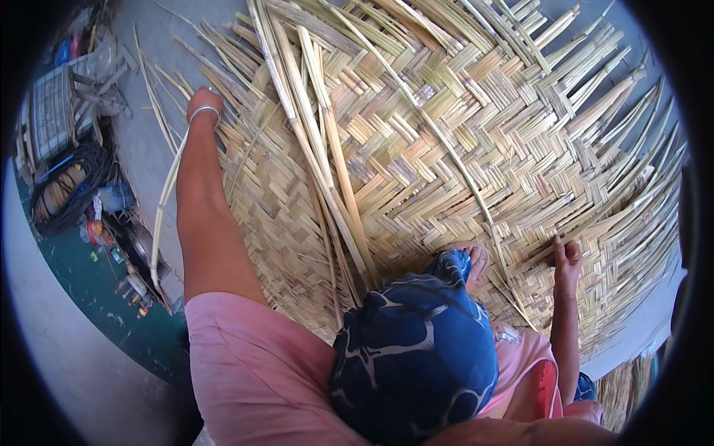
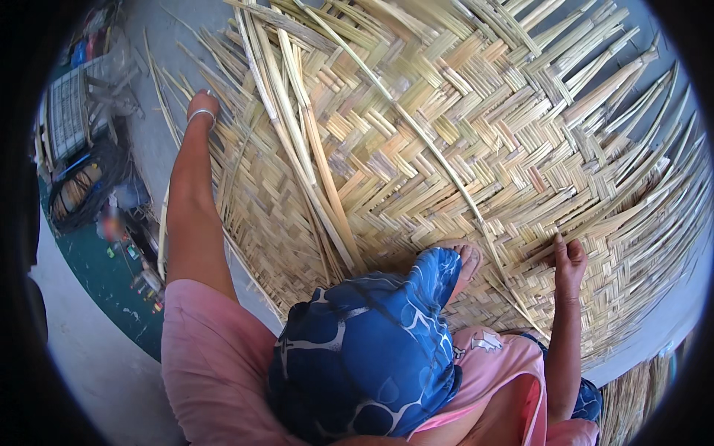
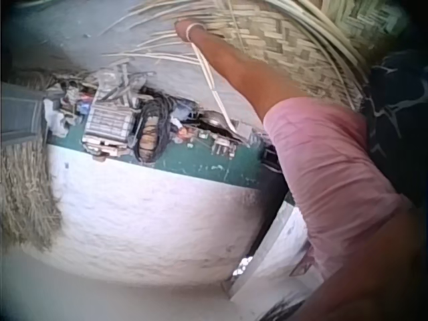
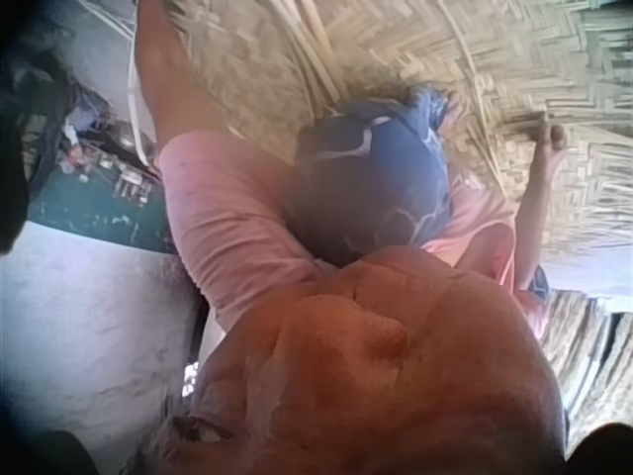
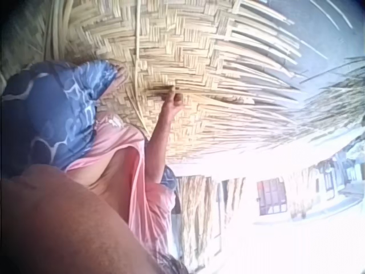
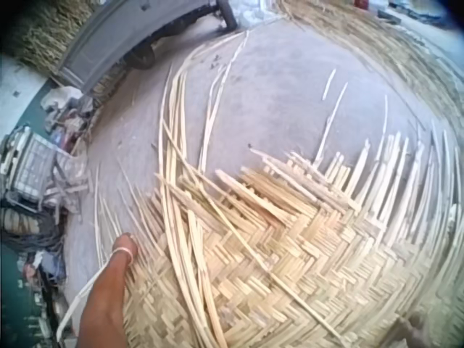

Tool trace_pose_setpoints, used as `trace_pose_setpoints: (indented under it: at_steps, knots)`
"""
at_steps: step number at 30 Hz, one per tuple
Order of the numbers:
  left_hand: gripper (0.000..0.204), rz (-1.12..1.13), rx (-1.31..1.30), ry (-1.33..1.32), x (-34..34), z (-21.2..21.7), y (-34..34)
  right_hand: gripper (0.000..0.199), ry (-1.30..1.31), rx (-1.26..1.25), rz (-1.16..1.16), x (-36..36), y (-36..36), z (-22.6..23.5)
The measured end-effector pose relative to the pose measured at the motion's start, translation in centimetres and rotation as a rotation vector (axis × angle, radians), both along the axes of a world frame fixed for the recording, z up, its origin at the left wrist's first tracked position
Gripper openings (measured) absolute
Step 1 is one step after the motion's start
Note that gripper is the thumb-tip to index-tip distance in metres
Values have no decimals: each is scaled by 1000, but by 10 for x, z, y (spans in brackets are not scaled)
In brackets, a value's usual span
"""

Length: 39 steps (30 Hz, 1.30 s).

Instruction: The person weaves a mat by hand using dried palm leaves, interlacing strips in a consistent pattern while sitting on the floor. The hands repeatedly pick up, align, and press down the leaf strips to form the woven structure.

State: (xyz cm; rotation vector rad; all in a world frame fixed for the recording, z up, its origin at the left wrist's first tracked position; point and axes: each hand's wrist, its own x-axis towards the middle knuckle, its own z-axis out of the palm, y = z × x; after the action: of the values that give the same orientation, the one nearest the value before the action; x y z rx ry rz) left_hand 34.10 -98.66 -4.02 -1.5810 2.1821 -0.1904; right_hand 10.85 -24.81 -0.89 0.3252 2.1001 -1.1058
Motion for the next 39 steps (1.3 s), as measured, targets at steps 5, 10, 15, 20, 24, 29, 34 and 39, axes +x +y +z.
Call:
trace_pose_setpoints:
  at_steps: [5,10,15,20,24,29,34,39]
  knots:
    - [26,0,-82,86,-8,11,8,21,14,8,-47,5,-2,2]
    - [21,-306,-199,-208,-35,72,17,20,-14,-67,-17,7,9,2]
    - [15,-1024,-468,-46,-121,120,35,23,44,-138,94,23,-2,3]
    - [5,-1542,-805,784,-246,205,199,16,498,298,1080,26,-30,45]
    - [10,-1699,-742,1643,-318,253,324,22,396,337,1350,17,-25,47]
    - [13,-965,665,2202,-306,262,449,40,385,72,1010,-13,-29,95]
    - [13,77,1739,1740,-276,171,530,41,164,-758,49,-55,-11,153]
    - [11,323,1950,1328,-243,114,586,24,42,-954,-362,-57,24,117]
